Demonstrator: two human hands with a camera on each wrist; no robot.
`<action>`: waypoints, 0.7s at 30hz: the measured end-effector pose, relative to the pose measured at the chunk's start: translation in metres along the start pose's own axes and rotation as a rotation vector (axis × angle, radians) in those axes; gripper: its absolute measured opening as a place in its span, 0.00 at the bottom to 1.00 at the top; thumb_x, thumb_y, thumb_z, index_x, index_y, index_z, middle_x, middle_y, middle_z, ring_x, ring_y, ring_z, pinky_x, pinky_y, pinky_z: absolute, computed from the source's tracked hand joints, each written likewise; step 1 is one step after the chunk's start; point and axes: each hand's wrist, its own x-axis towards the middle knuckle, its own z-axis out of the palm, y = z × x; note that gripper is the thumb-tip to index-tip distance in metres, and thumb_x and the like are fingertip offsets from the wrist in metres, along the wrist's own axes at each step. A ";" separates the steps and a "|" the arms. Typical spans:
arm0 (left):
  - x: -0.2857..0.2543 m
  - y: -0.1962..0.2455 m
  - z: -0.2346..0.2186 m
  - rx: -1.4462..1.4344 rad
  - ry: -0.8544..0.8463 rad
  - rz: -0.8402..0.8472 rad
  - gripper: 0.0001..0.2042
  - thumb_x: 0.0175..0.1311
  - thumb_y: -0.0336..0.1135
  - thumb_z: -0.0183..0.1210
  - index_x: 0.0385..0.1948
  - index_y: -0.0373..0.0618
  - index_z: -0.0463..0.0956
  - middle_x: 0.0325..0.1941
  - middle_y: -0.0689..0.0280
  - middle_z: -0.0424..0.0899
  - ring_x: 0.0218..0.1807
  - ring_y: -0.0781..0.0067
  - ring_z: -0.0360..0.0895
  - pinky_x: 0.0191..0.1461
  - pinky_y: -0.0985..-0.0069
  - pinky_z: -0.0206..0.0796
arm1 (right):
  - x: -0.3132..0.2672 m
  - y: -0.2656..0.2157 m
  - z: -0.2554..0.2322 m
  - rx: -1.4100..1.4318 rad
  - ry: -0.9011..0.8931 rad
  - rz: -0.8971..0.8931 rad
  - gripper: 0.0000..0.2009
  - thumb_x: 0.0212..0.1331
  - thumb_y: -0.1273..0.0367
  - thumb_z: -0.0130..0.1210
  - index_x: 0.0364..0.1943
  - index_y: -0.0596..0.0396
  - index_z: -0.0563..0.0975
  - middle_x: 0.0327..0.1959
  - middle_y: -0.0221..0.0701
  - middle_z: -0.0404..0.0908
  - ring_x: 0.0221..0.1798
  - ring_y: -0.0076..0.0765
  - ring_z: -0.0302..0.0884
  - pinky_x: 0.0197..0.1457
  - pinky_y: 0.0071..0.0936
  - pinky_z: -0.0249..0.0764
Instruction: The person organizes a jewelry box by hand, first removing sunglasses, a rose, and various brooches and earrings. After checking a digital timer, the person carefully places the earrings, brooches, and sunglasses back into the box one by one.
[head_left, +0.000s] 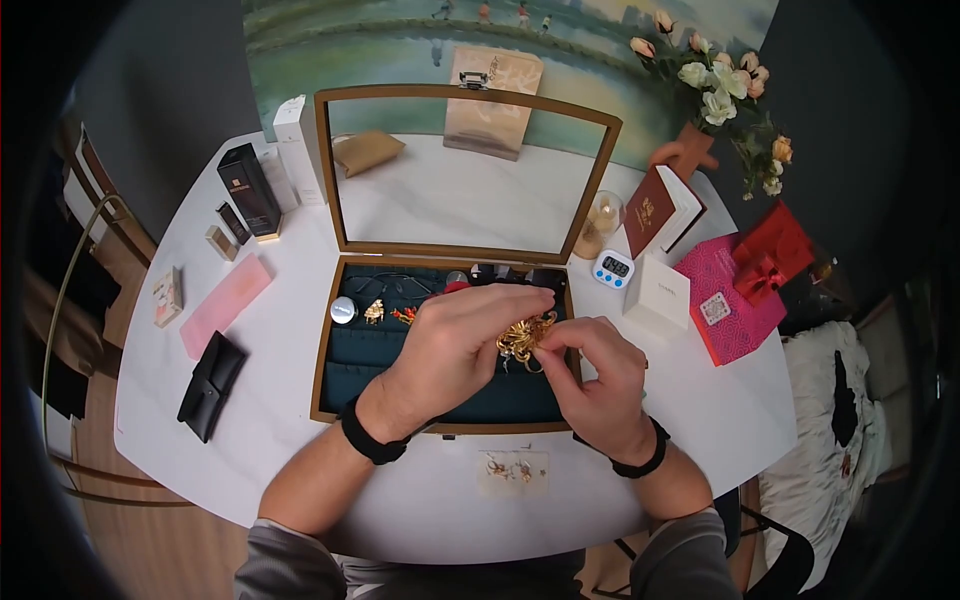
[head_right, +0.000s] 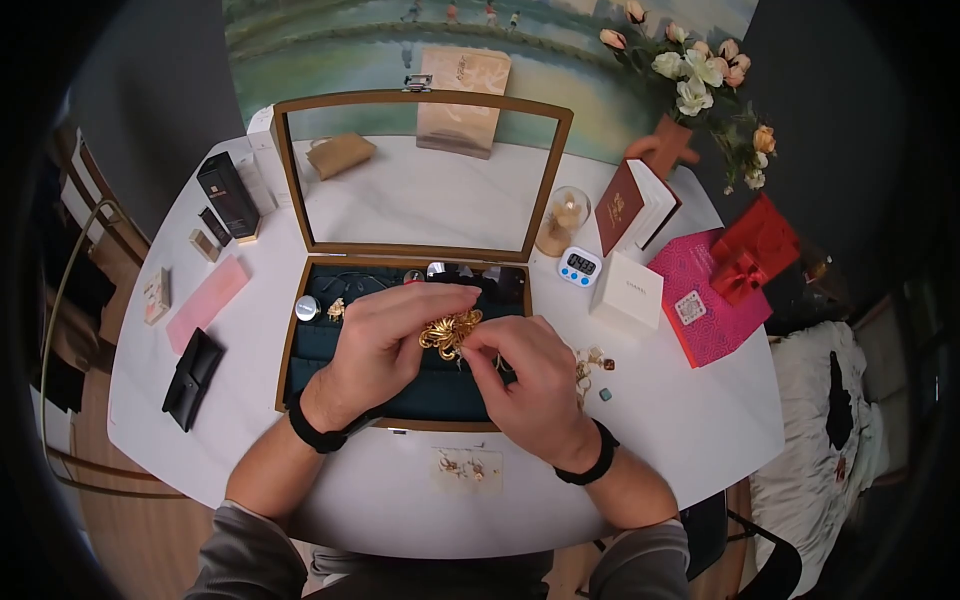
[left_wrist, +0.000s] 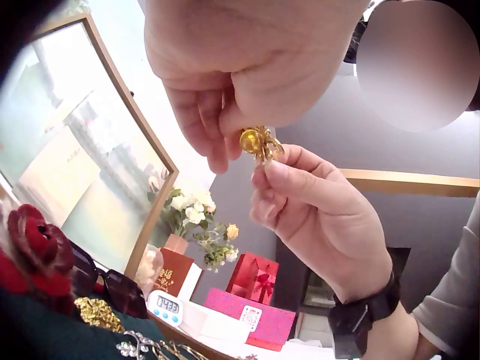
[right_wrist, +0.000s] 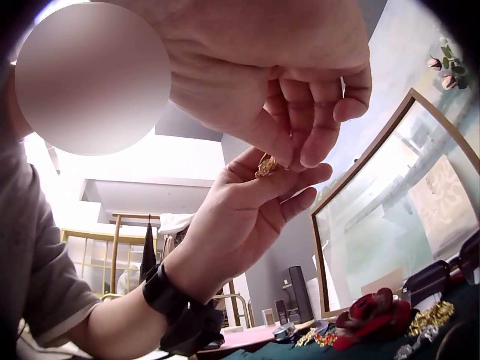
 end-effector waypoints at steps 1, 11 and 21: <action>0.000 0.000 0.001 -0.002 -0.002 0.001 0.23 0.59 0.07 0.54 0.53 0.35 0.87 0.54 0.53 0.92 0.58 0.51 0.91 0.67 0.62 0.80 | 0.000 0.000 0.000 0.005 0.011 -0.003 0.10 0.56 0.83 0.71 0.38 0.60 0.83 0.39 0.36 0.89 0.41 0.41 0.88 0.46 0.32 0.81; -0.001 -0.001 0.003 0.013 -0.006 -0.005 0.26 0.60 0.08 0.53 0.59 0.36 0.85 0.58 0.52 0.91 0.60 0.50 0.90 0.69 0.63 0.77 | 0.001 0.004 0.003 0.019 0.064 -0.038 0.10 0.56 0.82 0.70 0.38 0.57 0.83 0.36 0.33 0.88 0.38 0.42 0.86 0.46 0.37 0.74; -0.003 -0.004 0.006 0.069 -0.030 -0.022 0.29 0.58 0.08 0.54 0.63 0.38 0.83 0.57 0.52 0.92 0.57 0.54 0.92 0.69 0.66 0.77 | 0.002 0.004 -0.001 -0.012 0.052 -0.087 0.10 0.57 0.82 0.69 0.39 0.54 0.81 0.37 0.31 0.88 0.39 0.41 0.86 0.47 0.37 0.73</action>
